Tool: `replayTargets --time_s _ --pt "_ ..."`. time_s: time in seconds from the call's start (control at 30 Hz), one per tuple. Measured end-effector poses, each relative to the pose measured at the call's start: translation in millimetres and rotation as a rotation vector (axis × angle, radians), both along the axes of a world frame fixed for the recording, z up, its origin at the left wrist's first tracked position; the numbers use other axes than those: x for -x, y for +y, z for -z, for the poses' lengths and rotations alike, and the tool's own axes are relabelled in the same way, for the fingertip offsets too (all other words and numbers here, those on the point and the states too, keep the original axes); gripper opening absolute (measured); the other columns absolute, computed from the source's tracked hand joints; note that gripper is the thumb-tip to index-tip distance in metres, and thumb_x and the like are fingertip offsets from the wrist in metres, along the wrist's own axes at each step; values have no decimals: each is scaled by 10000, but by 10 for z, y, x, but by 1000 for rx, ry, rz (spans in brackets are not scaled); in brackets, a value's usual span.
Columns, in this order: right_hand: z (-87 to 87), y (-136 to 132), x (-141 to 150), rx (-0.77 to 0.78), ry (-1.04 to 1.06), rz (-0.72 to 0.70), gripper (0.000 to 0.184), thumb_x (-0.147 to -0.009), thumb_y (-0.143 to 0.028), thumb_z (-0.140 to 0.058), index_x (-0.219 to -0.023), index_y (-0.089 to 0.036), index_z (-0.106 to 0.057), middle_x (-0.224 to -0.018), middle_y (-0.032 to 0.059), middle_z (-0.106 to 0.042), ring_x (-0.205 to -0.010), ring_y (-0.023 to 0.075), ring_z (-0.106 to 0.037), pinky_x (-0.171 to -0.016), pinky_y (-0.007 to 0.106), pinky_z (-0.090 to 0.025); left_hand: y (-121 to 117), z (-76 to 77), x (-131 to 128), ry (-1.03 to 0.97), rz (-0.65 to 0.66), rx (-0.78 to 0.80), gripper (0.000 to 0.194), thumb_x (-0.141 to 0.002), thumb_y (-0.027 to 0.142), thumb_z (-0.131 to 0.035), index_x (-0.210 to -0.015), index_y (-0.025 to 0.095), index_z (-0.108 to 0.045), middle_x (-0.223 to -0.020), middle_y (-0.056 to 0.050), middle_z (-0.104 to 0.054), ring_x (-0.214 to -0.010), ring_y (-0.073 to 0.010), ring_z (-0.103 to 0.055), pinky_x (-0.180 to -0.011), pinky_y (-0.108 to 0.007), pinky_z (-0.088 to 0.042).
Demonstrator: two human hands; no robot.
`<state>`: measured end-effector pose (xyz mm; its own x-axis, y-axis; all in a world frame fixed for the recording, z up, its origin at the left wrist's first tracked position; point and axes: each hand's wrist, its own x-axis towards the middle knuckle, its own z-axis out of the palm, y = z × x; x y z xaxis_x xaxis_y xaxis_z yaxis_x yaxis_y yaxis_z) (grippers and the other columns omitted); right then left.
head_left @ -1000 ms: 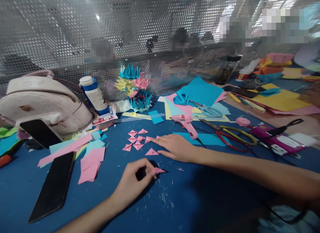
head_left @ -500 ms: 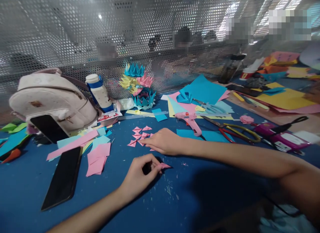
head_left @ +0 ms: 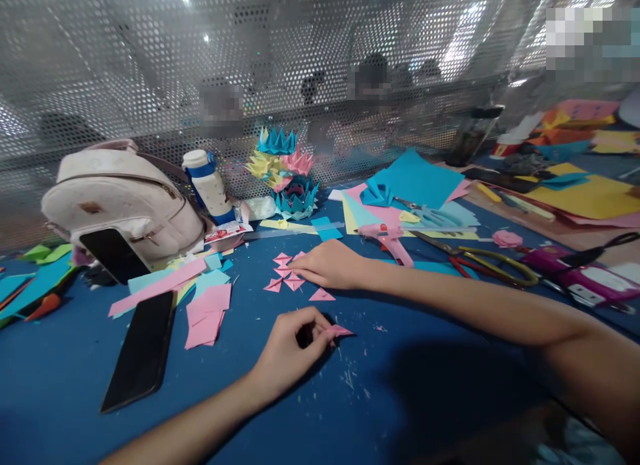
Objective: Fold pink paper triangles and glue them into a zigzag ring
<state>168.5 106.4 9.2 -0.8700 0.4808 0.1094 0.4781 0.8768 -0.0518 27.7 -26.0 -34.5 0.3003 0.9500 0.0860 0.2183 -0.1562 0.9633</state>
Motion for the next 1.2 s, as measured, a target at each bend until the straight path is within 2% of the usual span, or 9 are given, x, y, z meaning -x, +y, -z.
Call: replayTargets --time_s 0.1,0.17,0.37,0.53,0.73,0.87,1.0,1.2 --pt "-11 10 -45 9 -79 22 290 -998 -253 -461 -987 -216 -748 -848 54 -750 -661 152 -599 -555 269 -188 -2 -4 2 -9 7 9 206 -907 299 -631 -781 144 -680 -684 -33 -690 -601 -117 -576 -593 -202 -418" --pt "-10 9 -44 11 -86 25 285 -997 -248 -462 -1003 -214 -746 -853 59 -750 -660 151 -595 -554 273 -180 -3 -5 2 -12 6 9 207 -906 301 -633 -778 143 -676 -679 -31 -687 -597 -115 -574 -589 -199 -416" --pt "17 46 62 -17 -39 26 338 -1002 -286 -479 -1295 -321 -644 -968 62 -764 -719 172 -641 -563 257 -214 -7 -1 0 -10 1 -3 232 -914 325 -624 -782 142 -678 -693 -41 -693 -608 -123 -577 -598 -210 -420" --pt "15 82 142 16 -67 -24 308 -996 -253 -472 -1203 -290 -698 -981 61 -761 -767 172 -660 -571 256 -269 -6 -3 0 6 0 -7 242 -920 332 -613 -779 146 -678 -700 -41 -692 -620 -128 -578 -612 -217 -428" --pt "-119 183 171 20 -9 31 358 -1000 -250 -446 -1291 -289 -651 -1031 65 -763 -770 175 -650 -580 269 -297 -5 6 -4 0 -5 -7 246 -916 340 -620 -776 145 -672 -684 -34 -683 -607 -119 -567 -600 -208 -422" --pt "-93 223 170 36 -44 71 404 -969 -182 -450 -1301 -287 -654 -1062 72 -760 -799 182 -653 -590 267 -313 -2 13 -3 9 -4 -9 246 -918 335 -617 -771 144 -666 -684 -33 -678 -606 -118 -566 -596 -205 -416" --pt "-57 251 129 51 -73 79 388 -954 -172 -471 -1260 -275 -686 -1077 73 -759 -811 181 -654 -596 266 -328 -12 11 3 11 -2 -17 251 -918 338 -613 -769 142 -663 -696 -37 -683 -616 -121 -572 -608 -209 -424" --pt "-169 232 -21 40 -45 111 320 -983 -224 -469 -1194 -245 -709 -1082 62 -755 -882 200 -665 -619 271 -346 -31 14 18 0 4 -11 306 -933 429 -605 -825 150 -669 -728 -43 -691 -641 -131 -589 -629 -225 -442"
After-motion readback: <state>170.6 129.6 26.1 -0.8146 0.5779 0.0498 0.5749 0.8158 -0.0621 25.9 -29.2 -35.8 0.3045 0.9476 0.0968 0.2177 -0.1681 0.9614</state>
